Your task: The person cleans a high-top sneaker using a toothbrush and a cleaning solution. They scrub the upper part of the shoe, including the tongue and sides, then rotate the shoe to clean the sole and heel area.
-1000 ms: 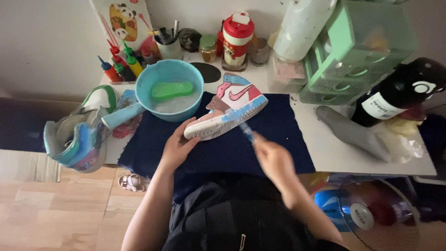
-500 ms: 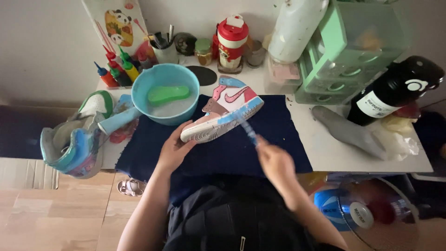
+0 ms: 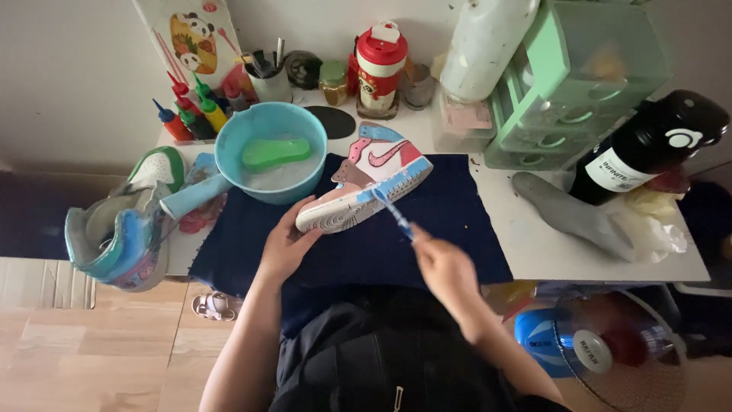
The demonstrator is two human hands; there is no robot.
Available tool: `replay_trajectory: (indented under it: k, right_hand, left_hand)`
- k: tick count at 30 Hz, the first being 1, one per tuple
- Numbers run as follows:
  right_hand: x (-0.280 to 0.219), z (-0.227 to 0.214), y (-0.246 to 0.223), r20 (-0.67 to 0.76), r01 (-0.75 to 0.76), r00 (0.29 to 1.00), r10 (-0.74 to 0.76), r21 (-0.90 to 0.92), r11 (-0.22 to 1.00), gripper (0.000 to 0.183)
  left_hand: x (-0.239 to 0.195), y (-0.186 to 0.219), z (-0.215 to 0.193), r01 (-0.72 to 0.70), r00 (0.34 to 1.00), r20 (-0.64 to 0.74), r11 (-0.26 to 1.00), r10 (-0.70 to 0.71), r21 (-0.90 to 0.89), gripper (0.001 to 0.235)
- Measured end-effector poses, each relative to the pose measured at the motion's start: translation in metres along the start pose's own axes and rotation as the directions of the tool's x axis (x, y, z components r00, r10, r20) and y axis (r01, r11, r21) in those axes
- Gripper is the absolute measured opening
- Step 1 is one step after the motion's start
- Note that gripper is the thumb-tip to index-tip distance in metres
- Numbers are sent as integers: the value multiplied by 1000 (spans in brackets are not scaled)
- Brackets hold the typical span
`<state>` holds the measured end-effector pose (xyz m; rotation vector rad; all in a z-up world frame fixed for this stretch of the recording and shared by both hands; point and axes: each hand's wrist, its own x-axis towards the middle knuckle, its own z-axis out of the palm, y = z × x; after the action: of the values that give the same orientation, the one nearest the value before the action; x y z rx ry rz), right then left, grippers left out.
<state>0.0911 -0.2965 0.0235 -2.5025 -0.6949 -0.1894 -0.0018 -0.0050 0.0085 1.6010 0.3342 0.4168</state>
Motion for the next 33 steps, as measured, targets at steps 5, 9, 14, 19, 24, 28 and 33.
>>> replay_trajectory:
  k: [5, 9, 14, 19, 24, 28, 33]
  right_hand:
    - [26, -31, 38, -30, -153, 988, 152, -9, 988, 29]
    - [11, -20, 18, -59, 62, 996, -64, -29, 998, 19]
    - [26, -22, 31, -101, 13, 995, -16, -34, 999, 23]
    - [19, -11, 17, 41, -60, 997, 62, -49, 997, 28]
    - [36, -29, 13, 107, -216, 972, 211, 35, 976, 37]
    - [29, -36, 4, 89, -242, 968, 237, 57, 969, 38]
    - [15, -8, 5, 90, -29, 996, 23, 65, 997, 27]
  left_hand:
    - [2, -5, -4, -7, 1000, 21, 1000, 7, -4, 60]
    - [5, -5, -3, -24, 999, 24, 1000, 25, -14, 60]
    - [5, -15, -5, -61, 998, 21, 998, 62, -22, 62]
    - [10, -29, -5, -67, 997, 27, 997, 67, -24, 67]
    - [4, -15, -4, -47, 999, 15, 999, 47, -28, 62]
    - [11, -25, -6, -59, 998, 6, 997, 59, -45, 62]
    - [4, -11, -7, -51, 998, 30, 998, 52, -24, 62]
